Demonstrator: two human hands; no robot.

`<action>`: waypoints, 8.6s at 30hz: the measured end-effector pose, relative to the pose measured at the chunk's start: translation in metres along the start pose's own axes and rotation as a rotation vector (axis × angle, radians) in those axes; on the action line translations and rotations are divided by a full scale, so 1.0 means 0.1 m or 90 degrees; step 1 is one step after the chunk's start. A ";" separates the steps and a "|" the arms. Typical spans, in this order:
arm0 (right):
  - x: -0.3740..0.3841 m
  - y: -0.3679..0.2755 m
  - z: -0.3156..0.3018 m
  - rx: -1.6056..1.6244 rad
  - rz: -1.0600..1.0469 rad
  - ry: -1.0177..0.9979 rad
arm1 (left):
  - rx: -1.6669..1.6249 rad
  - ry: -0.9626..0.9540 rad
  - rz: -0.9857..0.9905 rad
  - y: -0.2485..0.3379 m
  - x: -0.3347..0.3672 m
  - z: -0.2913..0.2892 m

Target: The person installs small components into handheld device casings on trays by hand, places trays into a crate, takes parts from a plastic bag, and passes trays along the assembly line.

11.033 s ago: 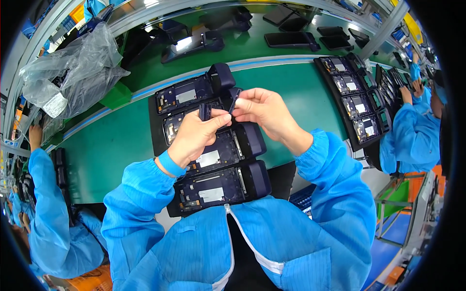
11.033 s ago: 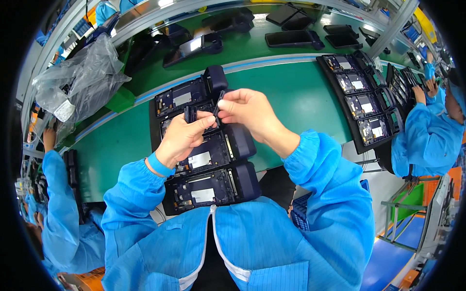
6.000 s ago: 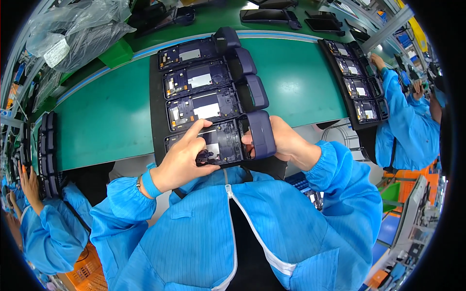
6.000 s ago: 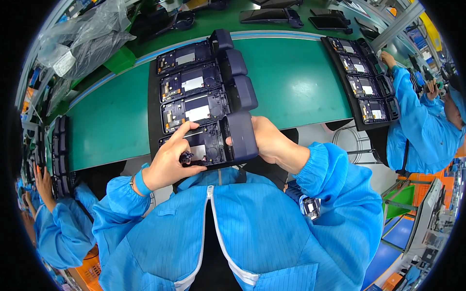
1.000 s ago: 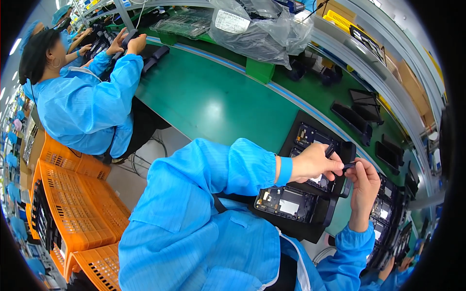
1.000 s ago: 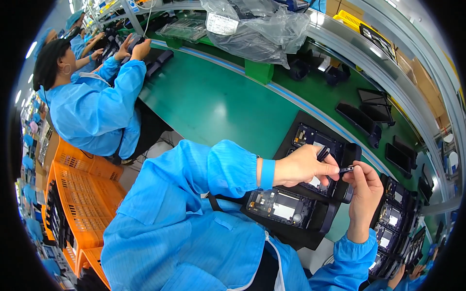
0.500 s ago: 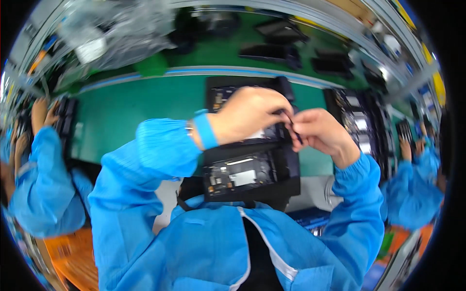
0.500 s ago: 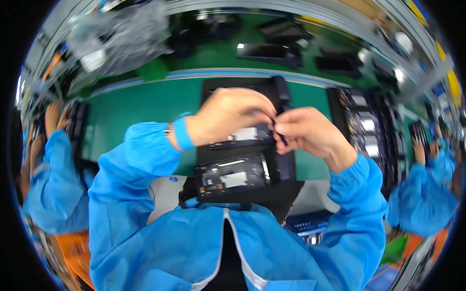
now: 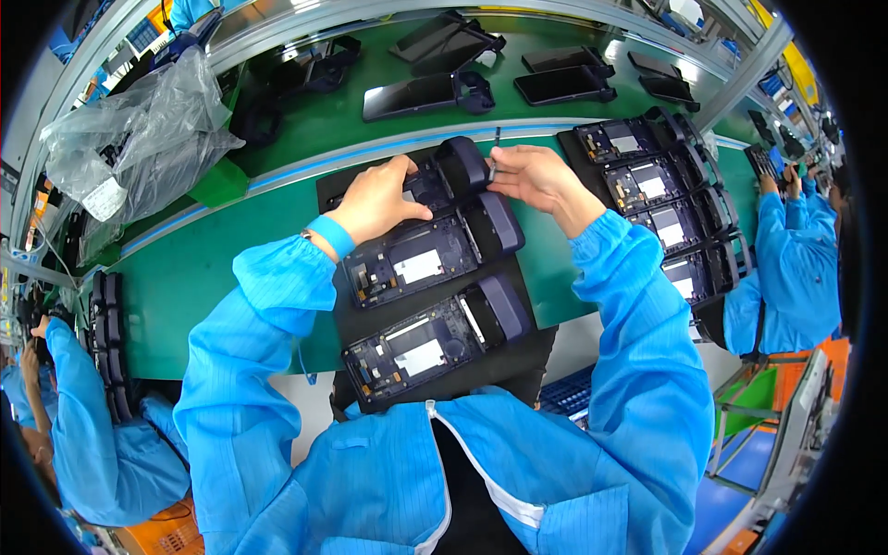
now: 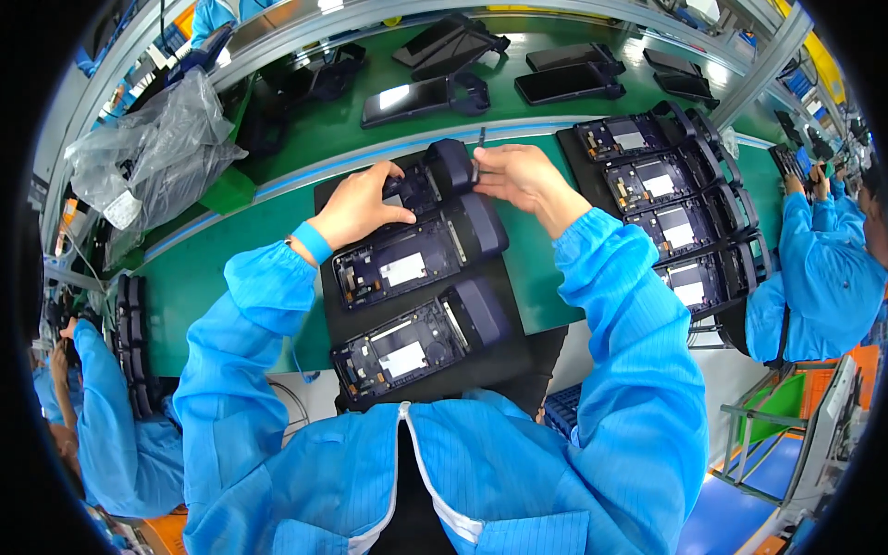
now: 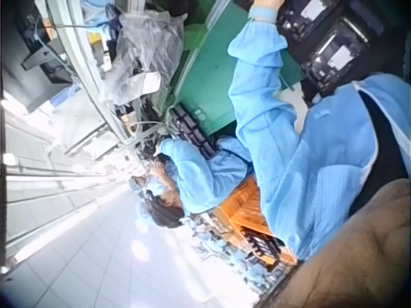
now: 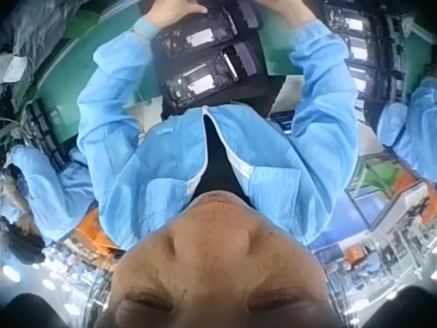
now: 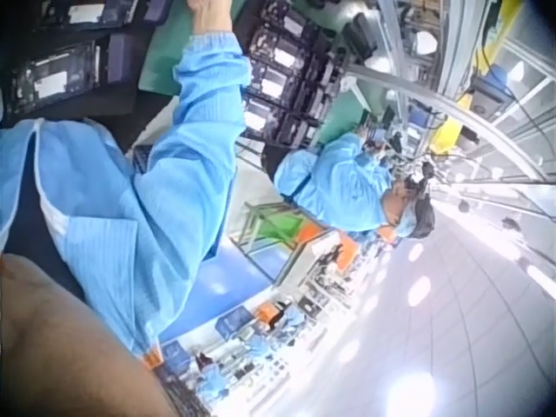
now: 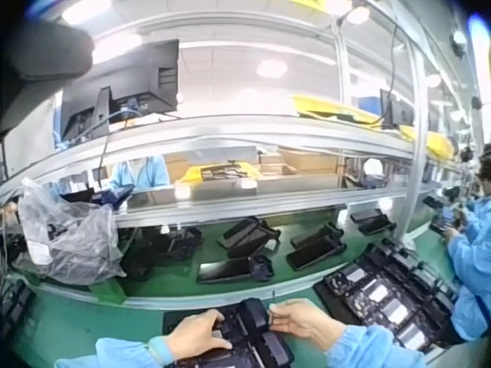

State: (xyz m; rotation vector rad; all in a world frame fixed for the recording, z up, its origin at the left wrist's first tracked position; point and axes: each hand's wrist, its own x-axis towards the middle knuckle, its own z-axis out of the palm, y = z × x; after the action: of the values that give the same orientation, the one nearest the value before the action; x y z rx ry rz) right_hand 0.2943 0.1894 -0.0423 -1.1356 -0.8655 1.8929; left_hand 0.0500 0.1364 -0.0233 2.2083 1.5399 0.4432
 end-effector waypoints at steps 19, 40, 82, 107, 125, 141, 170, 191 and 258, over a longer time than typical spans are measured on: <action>0.27 0.06 0.13 -0.143 0.141 -0.160 | -0.202 0.016 0.048 -0.05 -0.11 -0.10; 0.41 0.03 0.29 -0.209 0.130 -0.186 | -0.267 0.023 0.072 -0.15 -0.08 -0.02; -0.81 -0.41 0.34 -0.325 -0.455 -0.075 | -0.658 0.249 0.035 1.12 -0.46 -0.07; -0.76 -0.35 0.40 -0.277 -0.437 -0.078 | -0.654 0.283 0.040 1.02 -0.37 0.02; -0.96 -0.52 0.20 -0.271 -0.391 -0.060 | -0.705 0.324 -0.012 0.99 -0.48 -0.04; -0.89 -0.01 -0.10 -0.074 0.005 0.042 | -0.206 0.057 -0.047 0.23 -0.64 -0.06; -0.61 0.35 0.34 -0.023 0.128 -0.149 | -0.285 -0.078 0.056 0.24 -0.80 -0.01; -0.70 0.44 0.53 -0.073 0.059 -0.103 | -0.312 -0.067 0.089 0.24 -0.84 0.01; -1.50 0.29 0.12 -0.426 -0.197 0.043 | -0.108 -0.025 0.090 0.70 -1.65 0.00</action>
State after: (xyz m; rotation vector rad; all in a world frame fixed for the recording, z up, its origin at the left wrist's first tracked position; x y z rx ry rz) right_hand 0.3240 0.0453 -0.0014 -1.3352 -1.6023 1.3292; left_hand 0.0502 -0.0399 0.0077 2.1866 1.2816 0.5497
